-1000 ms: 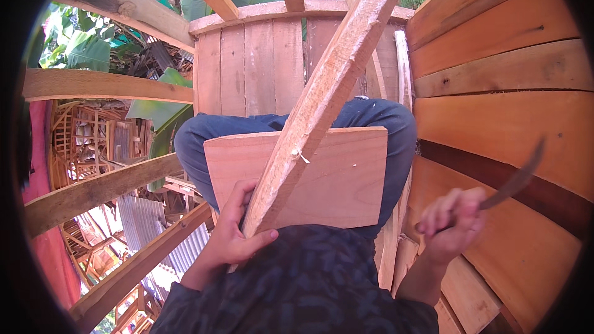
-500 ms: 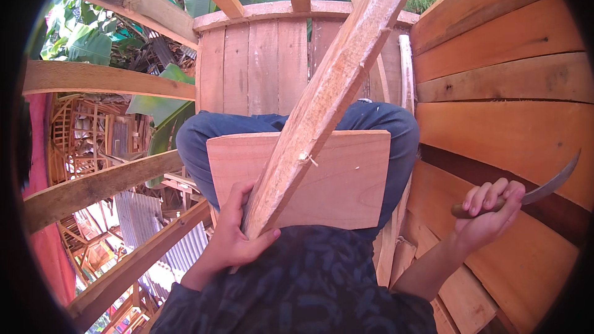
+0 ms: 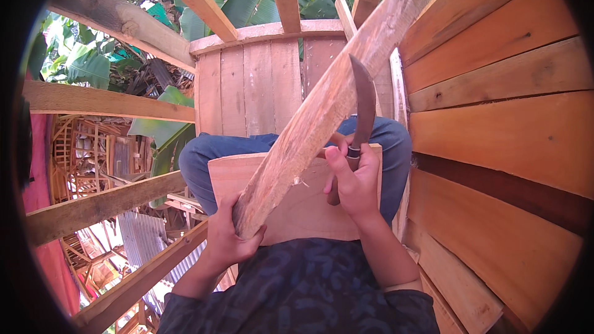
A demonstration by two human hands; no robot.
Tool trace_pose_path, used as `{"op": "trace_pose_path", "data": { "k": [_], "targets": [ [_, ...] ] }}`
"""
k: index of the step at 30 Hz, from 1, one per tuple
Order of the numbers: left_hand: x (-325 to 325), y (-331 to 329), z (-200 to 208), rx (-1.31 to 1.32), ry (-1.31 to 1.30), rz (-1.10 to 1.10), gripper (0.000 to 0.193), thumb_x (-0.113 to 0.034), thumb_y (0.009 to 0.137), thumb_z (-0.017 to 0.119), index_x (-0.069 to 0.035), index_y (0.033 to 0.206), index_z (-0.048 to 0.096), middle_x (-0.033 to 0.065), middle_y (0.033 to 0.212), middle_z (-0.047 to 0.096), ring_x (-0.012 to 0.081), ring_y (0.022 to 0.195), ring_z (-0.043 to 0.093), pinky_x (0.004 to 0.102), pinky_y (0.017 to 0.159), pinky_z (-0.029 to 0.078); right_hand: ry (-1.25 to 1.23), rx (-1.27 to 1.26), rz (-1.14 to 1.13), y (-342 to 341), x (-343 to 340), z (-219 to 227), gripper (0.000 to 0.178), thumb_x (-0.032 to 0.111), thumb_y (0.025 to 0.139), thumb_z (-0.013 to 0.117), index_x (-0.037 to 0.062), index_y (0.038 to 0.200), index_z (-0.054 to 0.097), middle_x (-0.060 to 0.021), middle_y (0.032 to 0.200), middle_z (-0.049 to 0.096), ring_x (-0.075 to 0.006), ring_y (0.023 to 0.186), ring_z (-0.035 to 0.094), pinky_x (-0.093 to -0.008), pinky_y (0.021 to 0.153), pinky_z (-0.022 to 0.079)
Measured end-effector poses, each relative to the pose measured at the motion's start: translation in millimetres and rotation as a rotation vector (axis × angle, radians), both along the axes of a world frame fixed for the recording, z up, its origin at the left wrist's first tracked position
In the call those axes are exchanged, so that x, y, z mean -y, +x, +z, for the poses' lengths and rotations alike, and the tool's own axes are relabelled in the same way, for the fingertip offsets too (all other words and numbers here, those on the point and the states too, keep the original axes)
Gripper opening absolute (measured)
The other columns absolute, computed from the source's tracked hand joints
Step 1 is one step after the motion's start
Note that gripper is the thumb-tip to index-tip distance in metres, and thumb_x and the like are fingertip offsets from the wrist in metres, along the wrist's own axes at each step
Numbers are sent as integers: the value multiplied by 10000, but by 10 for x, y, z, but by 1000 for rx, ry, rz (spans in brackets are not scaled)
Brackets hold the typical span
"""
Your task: The person sits cross-legged and uses a curved knife to shave and shape a long wooden plank resting on their lap. The person repeatedly draws the blade along the wood to remove thin shavings, gradually smoothing the surface.
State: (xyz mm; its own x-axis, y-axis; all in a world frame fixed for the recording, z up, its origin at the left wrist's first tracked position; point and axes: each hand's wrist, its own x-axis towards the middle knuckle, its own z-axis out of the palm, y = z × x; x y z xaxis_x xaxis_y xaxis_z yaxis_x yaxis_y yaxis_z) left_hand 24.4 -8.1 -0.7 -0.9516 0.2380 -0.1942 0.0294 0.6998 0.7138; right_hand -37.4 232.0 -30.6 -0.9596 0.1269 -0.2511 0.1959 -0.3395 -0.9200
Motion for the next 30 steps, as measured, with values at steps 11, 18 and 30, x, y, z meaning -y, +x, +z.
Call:
{"op": "trace_pose_path", "data": {
  "k": [11, 18, 30],
  "targets": [
    [42, -174, -204, 384, 373, -241, 645, -306, 734, 778, 10, 1194, 455, 178, 1003, 605, 310, 929, 615, 386, 815, 479, -344, 53, -139, -59, -17, -174, 253, 85, 857, 661, 117, 828, 411, -51, 796, 574, -113, 485, 560, -225, 339, 445],
    [-6, -439, -464, 1134, 976, -360, 490, -232, 818, 709, 1, 1174, 465, 72, 925, 579, 185, 823, 606, 315, 764, 490, -395, -11, -87, -117, -43, -114, 193, 161, 882, 603, 20, 971, 507, -88, 774, 608, -132, 438, 546, -243, 351, 450],
    [-251, -237, -162, 619, 542, -165, 396, -95, 791, 638, -3, 1141, 475, 123, 847, 544, 244, 812, 570, 372, 736, 451, 218, -24, -10, 36, -431, -146, 465, 345, 964, 505, 88, 585, 421, 2, 491, 462, -76, 420, 462, -223, 388, 316]
  ]
}}
